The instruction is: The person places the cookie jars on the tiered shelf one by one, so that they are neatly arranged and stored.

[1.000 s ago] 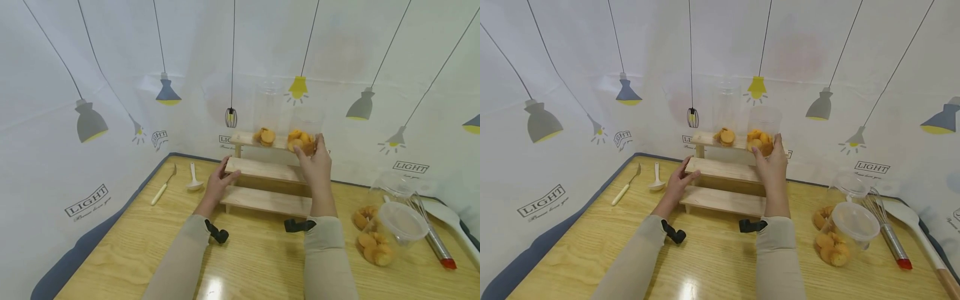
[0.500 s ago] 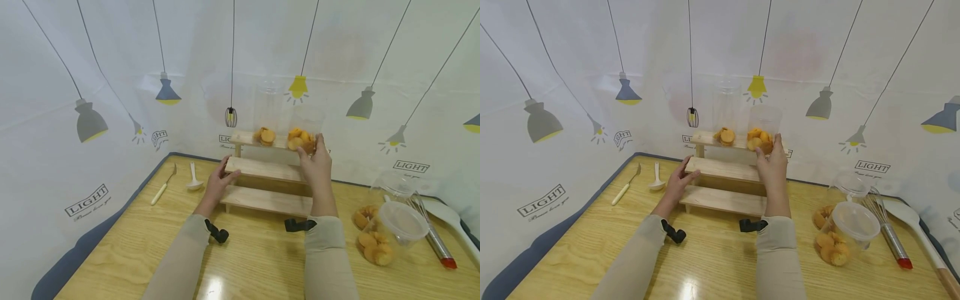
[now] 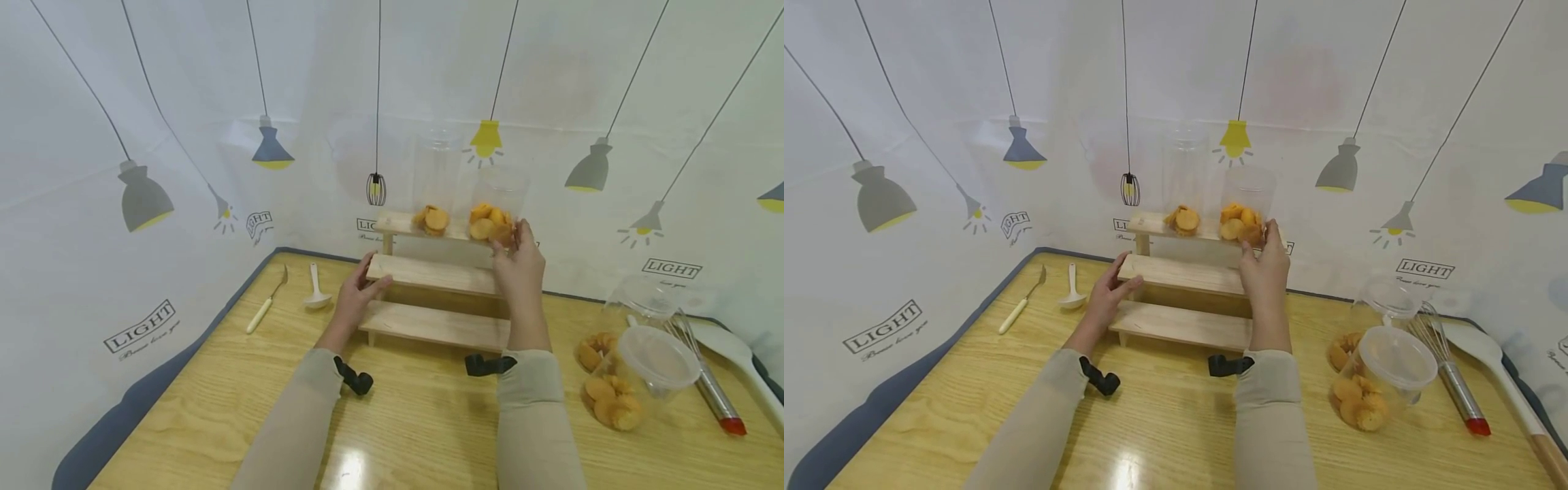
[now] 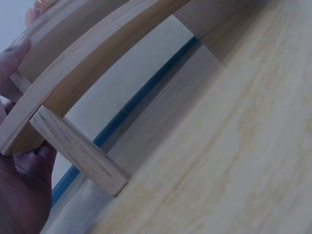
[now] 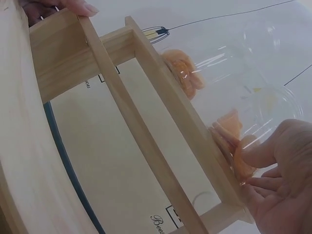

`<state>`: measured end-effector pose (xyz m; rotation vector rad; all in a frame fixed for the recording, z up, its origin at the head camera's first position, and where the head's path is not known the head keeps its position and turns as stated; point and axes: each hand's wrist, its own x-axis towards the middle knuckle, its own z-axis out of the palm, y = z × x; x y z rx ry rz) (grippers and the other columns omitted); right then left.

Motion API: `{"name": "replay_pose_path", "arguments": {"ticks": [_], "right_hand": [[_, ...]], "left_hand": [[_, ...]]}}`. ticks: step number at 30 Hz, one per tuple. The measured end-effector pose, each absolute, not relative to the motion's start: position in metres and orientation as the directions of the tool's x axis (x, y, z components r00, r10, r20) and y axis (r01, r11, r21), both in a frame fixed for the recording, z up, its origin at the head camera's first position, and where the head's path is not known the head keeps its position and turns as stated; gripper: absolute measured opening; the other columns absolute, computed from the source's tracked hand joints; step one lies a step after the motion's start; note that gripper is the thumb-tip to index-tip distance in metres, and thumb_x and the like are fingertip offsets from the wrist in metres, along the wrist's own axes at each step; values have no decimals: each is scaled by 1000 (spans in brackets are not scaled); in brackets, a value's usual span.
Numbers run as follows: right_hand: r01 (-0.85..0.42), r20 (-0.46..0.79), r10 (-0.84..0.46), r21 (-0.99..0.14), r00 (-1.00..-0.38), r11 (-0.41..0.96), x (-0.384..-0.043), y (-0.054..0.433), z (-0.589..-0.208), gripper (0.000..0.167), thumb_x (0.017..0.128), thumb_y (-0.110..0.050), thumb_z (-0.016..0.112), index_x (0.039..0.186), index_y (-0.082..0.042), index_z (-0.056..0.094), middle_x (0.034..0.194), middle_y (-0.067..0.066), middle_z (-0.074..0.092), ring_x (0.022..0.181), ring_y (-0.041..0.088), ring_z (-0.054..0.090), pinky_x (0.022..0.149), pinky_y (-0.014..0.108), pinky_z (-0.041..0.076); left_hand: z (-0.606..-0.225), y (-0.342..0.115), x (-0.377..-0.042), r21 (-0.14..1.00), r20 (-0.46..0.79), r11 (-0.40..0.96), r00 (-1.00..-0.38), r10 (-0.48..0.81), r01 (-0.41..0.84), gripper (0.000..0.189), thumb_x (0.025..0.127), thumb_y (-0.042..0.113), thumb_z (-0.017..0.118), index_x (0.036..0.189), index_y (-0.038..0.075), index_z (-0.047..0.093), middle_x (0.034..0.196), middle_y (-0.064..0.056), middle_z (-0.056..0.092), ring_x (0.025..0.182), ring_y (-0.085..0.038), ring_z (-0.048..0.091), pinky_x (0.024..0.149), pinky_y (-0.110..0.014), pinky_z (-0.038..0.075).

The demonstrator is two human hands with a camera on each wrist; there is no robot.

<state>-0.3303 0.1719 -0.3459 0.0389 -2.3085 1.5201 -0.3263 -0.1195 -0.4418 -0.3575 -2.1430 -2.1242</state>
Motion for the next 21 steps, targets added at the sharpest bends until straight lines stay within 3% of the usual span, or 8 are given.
{"name": "replay_pose_path", "arguments": {"ticks": [5,13,21], "right_hand": [[-202,285,187,-908,-940,367,-330,174,-344,71,103,-12,56,161,-6,15,165,9,22,149,18,27,115,22,29],[-234,330,196,-889,-923,394,-328,174,-343,68,103,-14,58,159,-3,21,163,11,27,148,20,30,114,24,31],[-225,325,209,-892,-922,393,-320,175,-334,68,103,-20,58,159,-5,23,163,10,28,148,19,29,115,27,30]], "left_hand": [[-443,-120,-328,972,234,3,-968,94,236,78,96,27,72,160,13,29,156,-11,42,134,-29,51,108,-41,43],[-472,-119,-350,957,288,20,-957,39,289,74,93,36,74,157,26,38,152,-5,48,131,-24,53,108,-42,43],[-472,-120,-351,962,273,12,-961,52,274,77,94,34,74,159,21,33,152,-5,48,129,-26,54,107,-45,44]]}}
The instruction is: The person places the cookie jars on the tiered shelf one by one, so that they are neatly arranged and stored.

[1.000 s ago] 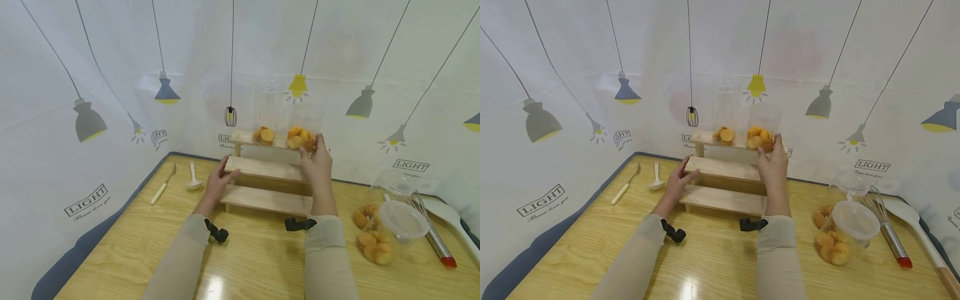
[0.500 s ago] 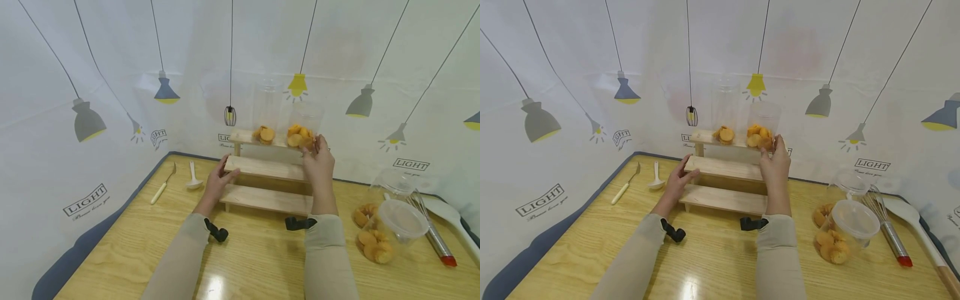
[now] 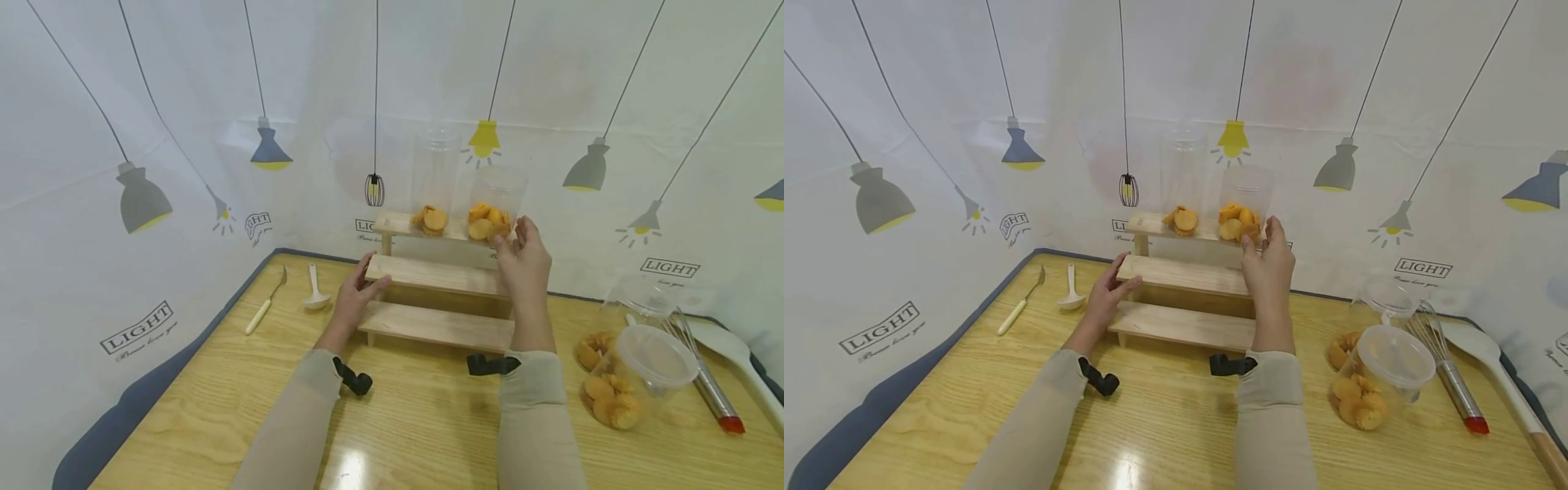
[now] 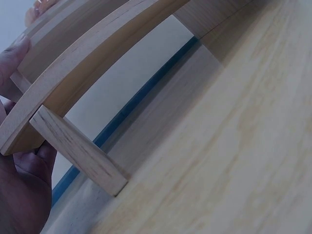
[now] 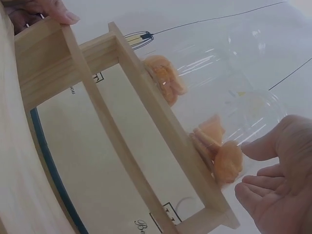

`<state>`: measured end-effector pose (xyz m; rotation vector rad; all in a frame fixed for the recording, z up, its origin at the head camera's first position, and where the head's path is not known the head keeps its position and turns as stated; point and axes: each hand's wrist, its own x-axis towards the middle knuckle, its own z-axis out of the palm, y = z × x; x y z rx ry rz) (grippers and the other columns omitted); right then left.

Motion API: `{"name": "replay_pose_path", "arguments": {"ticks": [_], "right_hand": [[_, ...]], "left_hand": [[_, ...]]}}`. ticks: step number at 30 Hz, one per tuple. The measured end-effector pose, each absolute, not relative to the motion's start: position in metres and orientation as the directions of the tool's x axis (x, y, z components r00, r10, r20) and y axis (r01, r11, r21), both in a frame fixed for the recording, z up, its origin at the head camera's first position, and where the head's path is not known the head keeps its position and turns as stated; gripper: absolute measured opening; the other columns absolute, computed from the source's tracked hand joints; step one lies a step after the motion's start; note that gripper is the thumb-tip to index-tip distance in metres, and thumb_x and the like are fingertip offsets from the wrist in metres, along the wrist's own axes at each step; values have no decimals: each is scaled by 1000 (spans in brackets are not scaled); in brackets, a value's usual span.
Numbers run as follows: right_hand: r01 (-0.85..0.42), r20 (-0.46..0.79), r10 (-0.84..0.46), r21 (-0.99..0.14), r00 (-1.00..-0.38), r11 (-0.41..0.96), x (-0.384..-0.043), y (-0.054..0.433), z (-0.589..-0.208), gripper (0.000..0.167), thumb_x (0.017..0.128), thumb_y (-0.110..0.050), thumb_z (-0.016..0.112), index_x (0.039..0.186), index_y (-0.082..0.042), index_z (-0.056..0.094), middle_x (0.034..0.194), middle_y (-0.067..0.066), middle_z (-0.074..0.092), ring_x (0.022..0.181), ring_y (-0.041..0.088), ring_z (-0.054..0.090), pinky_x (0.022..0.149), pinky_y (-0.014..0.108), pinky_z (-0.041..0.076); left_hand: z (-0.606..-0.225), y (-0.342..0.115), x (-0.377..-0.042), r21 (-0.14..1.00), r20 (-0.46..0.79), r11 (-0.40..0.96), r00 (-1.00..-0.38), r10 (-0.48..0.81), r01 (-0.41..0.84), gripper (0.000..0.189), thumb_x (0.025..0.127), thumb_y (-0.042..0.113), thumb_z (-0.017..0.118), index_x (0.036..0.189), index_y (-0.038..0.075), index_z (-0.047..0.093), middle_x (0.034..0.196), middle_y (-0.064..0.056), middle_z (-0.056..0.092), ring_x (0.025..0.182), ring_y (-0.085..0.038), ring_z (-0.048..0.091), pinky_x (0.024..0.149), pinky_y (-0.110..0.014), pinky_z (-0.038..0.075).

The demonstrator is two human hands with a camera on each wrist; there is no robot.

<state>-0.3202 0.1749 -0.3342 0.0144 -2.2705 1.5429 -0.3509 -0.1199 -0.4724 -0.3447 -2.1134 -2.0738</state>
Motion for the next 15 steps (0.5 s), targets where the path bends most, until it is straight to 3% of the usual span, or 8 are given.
{"name": "replay_pose_path", "arguments": {"ticks": [8,15], "right_hand": [[-277,374,205,-881,-904,383,-310,176,-319,67,102,-27,61,158,-7,29,161,7,32,147,16,32,114,27,33],[-382,503,227,-823,-834,420,-293,176,-310,56,101,-37,60,148,-9,48,146,5,55,133,16,52,107,32,44]], "left_hand": [[-469,-119,-351,960,279,16,-960,33,280,78,93,35,74,159,19,34,155,-5,44,135,-23,50,111,-42,41],[-472,-120,-349,960,275,40,-961,31,276,82,92,39,74,159,20,32,160,-3,36,138,-24,45,112,-44,38]]}}
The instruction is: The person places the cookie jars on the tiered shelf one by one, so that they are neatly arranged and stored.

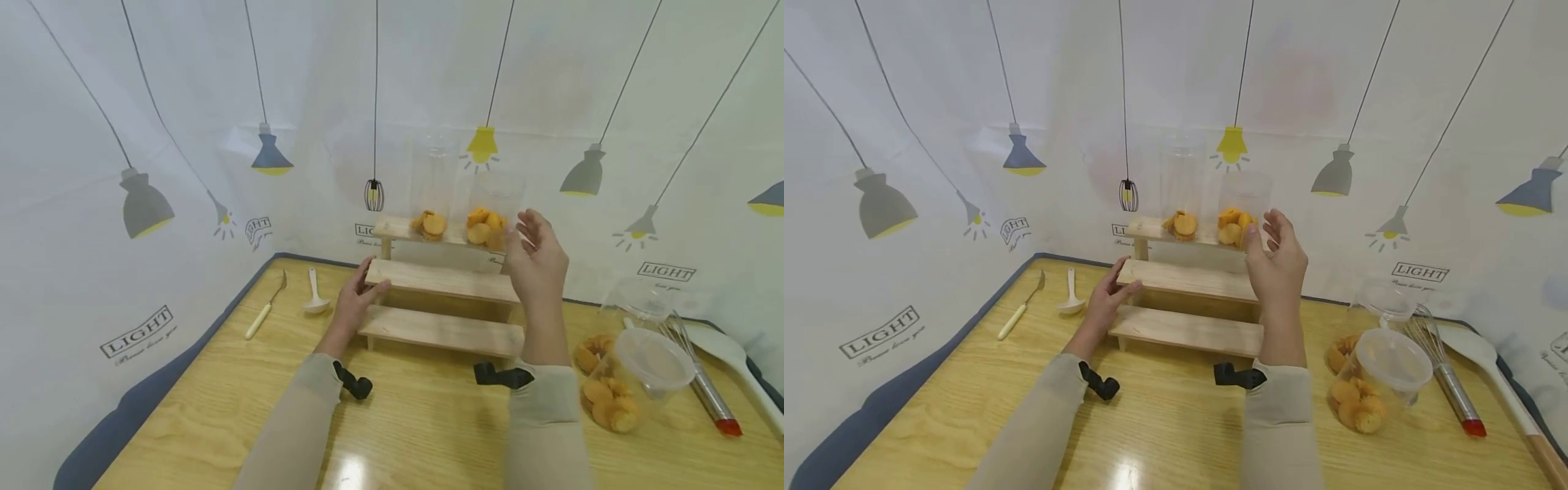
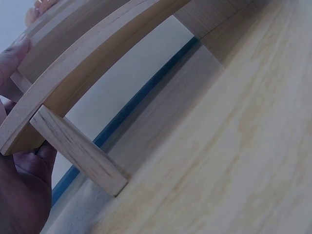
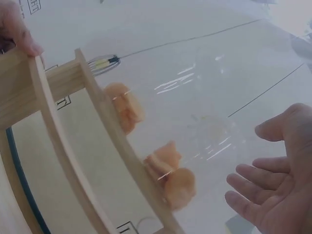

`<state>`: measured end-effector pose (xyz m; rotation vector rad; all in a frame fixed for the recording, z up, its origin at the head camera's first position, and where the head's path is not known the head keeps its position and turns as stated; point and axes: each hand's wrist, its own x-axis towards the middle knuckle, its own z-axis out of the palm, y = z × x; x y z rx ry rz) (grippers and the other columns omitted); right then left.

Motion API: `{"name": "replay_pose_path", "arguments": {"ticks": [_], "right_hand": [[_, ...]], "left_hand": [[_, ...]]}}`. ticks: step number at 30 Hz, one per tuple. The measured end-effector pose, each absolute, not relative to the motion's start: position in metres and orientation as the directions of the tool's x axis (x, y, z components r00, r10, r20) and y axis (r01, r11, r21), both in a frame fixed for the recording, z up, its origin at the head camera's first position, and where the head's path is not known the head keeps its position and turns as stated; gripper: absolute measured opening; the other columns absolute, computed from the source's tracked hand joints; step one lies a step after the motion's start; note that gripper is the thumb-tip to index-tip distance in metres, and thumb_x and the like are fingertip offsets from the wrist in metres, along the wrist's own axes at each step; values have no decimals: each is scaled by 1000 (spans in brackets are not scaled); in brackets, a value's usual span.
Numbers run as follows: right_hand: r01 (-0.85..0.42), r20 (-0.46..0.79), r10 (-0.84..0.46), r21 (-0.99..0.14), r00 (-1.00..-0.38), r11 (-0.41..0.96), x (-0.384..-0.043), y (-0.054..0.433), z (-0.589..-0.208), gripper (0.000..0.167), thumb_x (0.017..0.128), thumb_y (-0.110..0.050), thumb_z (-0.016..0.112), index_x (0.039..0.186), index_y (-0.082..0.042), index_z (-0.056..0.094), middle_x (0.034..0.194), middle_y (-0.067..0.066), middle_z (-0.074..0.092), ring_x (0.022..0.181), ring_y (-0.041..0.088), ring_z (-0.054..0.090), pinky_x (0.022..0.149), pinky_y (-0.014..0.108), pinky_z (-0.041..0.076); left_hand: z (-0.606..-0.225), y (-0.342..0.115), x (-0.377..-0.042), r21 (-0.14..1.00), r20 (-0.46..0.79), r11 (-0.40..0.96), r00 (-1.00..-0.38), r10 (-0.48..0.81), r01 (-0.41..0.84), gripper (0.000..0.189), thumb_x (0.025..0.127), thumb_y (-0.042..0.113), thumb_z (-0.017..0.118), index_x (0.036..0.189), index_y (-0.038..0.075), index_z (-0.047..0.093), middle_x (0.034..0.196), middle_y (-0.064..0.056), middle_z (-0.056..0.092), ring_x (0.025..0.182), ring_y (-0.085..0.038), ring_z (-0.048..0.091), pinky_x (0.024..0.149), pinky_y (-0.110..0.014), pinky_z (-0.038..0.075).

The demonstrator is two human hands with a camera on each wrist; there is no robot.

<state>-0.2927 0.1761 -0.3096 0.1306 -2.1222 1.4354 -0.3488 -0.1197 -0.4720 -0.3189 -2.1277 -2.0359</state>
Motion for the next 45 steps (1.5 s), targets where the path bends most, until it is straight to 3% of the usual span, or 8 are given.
{"name": "replay_pose_path", "arguments": {"ticks": [8,16,23,27,30,35,40,45], "right_hand": [[-500,640,140,-701,-755,508,-259,194,-302,41,103,-37,58,137,-14,62,134,-2,64,123,16,59,100,42,50],[-499,631,-16,-598,-775,627,-220,225,-296,56,102,-30,61,154,-35,41,145,2,56,131,27,54,103,58,44],[-494,676,-62,-469,-734,732,-195,267,-319,43,98,-22,67,140,-13,60,146,10,54,138,40,43,105,68,34],[-477,731,-4,-441,-683,760,-185,303,-338,38,95,-16,70,131,-4,66,146,8,55,139,37,41,112,62,29],[-387,709,125,-514,-694,765,-177,328,-354,46,94,-16,70,139,-11,62,149,3,52,140,30,40,115,41,29],[-144,485,336,-714,-807,685,-167,355,-389,68,96,-24,69,156,-33,37,157,-3,40,141,15,38,107,15,30],[-261,409,343,-877,-845,403,-166,364,-432,83,92,4,69,159,-22,27,152,3,39,133,10,43,100,10,38],[-344,388,366,-921,-846,181,-169,362,-463,82,84,19,69,153,-13,36,138,5,48,119,10,54,94,12,43]], "left_hand": [[-475,-118,-346,968,247,46,-969,21,248,82,91,42,75,159,21,34,158,-2,40,134,-25,50,111,-44,40],[-471,-118,-348,966,251,54,-968,18,252,84,90,45,75,159,22,34,158,-2,41,131,-27,52,109,-46,42],[-473,-118,-347,969,240,57,-970,23,241,84,89,46,76,159,25,33,163,-5,30,138,-30,44,113,-46,37],[-471,-117,-348,969,241,55,-970,26,242,86,88,48,76,159,28,33,165,-7,25,141,-31,40,114,-47,35],[-470,-117,-349,967,247,62,-969,18,247,87,88,48,76,159,24,33,164,-8,26,139,-32,42,113,-48,36],[-470,-118,-349,969,238,68,-971,27,239,88,88,49,76,160,23,32,164,-5,26,141,-31,40,114,-47,35],[-470,-118,-350,968,243,65,-970,30,244,87,89,49,75,160,23,32,164,-5,26,142,-32,38,114,-47,34],[-471,-116,-350,965,254,70,-967,20,255,90,88,50,76,160,20,32,164,-7,26,140,-34,41,113,-49,37]]}}
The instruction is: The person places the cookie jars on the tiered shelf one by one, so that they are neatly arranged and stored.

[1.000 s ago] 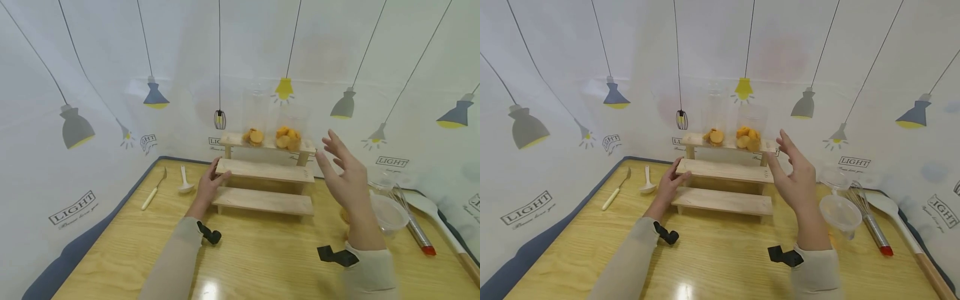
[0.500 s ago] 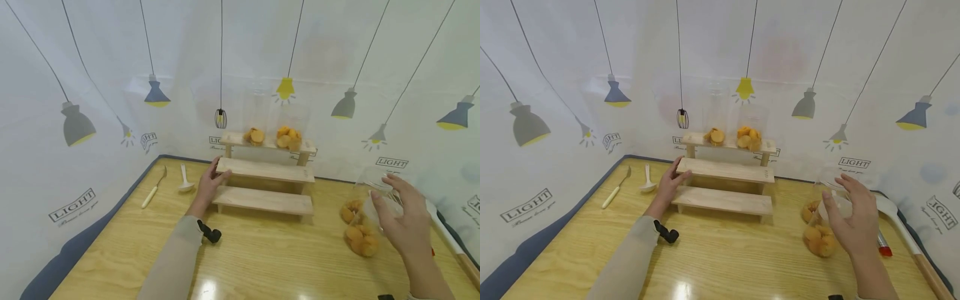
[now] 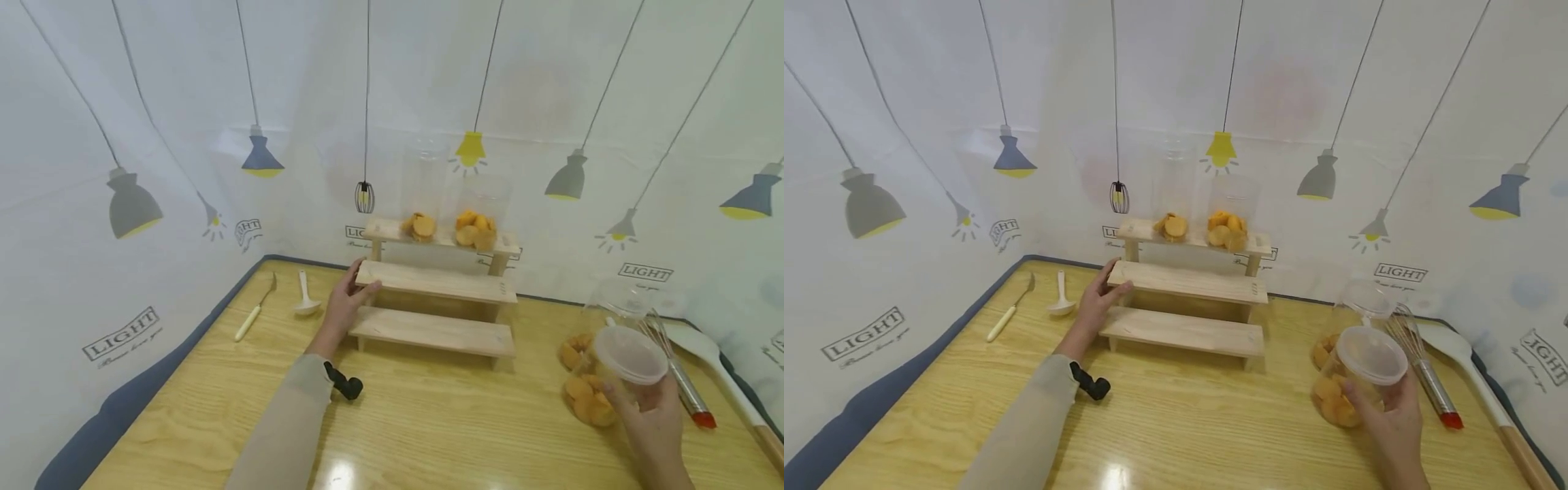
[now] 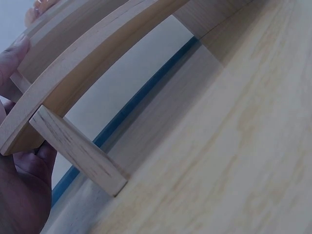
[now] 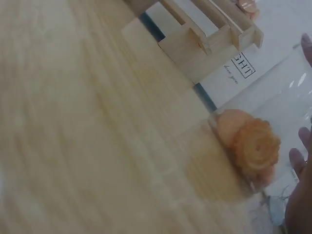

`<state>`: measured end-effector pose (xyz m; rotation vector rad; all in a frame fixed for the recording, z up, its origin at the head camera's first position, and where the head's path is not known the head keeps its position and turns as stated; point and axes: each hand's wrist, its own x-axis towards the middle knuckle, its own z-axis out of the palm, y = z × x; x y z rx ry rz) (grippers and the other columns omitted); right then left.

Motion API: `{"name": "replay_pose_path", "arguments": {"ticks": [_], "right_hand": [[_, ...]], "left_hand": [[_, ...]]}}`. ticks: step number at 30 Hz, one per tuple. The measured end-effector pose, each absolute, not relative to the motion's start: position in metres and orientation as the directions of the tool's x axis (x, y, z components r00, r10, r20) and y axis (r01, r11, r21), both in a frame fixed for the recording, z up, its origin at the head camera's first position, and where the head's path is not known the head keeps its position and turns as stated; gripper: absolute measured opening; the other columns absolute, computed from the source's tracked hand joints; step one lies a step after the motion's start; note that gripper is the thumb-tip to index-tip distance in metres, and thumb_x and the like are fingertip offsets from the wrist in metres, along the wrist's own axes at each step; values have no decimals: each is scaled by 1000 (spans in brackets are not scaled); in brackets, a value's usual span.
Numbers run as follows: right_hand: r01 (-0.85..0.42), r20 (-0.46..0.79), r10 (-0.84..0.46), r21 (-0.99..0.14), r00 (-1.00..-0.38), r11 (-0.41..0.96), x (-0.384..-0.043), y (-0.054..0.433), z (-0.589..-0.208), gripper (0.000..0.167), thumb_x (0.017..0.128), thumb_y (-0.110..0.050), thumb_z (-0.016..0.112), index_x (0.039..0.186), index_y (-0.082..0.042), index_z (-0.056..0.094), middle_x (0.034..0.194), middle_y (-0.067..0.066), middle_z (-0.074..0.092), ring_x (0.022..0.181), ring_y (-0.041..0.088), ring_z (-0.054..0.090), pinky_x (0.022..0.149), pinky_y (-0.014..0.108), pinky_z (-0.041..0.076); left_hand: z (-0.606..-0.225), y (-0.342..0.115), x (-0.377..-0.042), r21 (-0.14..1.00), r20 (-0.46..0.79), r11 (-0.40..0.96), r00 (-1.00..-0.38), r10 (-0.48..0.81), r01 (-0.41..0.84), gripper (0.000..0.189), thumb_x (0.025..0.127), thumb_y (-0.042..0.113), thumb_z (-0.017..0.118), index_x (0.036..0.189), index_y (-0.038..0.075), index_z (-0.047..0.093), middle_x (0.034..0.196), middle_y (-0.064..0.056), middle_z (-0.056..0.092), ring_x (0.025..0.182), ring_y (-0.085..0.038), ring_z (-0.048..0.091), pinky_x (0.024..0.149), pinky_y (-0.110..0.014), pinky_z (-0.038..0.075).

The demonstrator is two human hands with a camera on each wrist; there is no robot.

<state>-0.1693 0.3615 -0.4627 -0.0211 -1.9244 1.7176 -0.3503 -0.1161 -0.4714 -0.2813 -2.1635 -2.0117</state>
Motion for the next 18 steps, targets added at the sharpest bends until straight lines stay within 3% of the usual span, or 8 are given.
{"name": "replay_pose_path", "arguments": {"ticks": [8,14,18], "right_hand": [[-318,369,345,-928,-863,195,-169,359,-468,77,84,16,71,150,-7,42,137,7,51,117,8,58,95,11,45],[-293,382,366,-915,-848,276,-170,359,-466,76,82,14,75,149,-9,46,139,7,52,118,6,58,92,11,47],[-296,375,368,-921,-851,254,-168,358,-466,77,80,16,76,148,-7,47,138,7,53,117,9,58,89,12,49]], "left_hand": [[-471,-117,-348,968,244,48,-969,30,245,83,91,41,75,160,22,32,165,-3,25,140,-31,41,114,-47,35],[-470,-116,-350,966,252,49,-968,19,252,81,92,38,75,159,24,33,164,-4,26,144,-29,37,116,-44,33],[-471,-116,-351,964,261,52,-965,21,261,79,93,36,75,159,23,33,164,-6,27,145,-29,35,116,-45,32]]}}
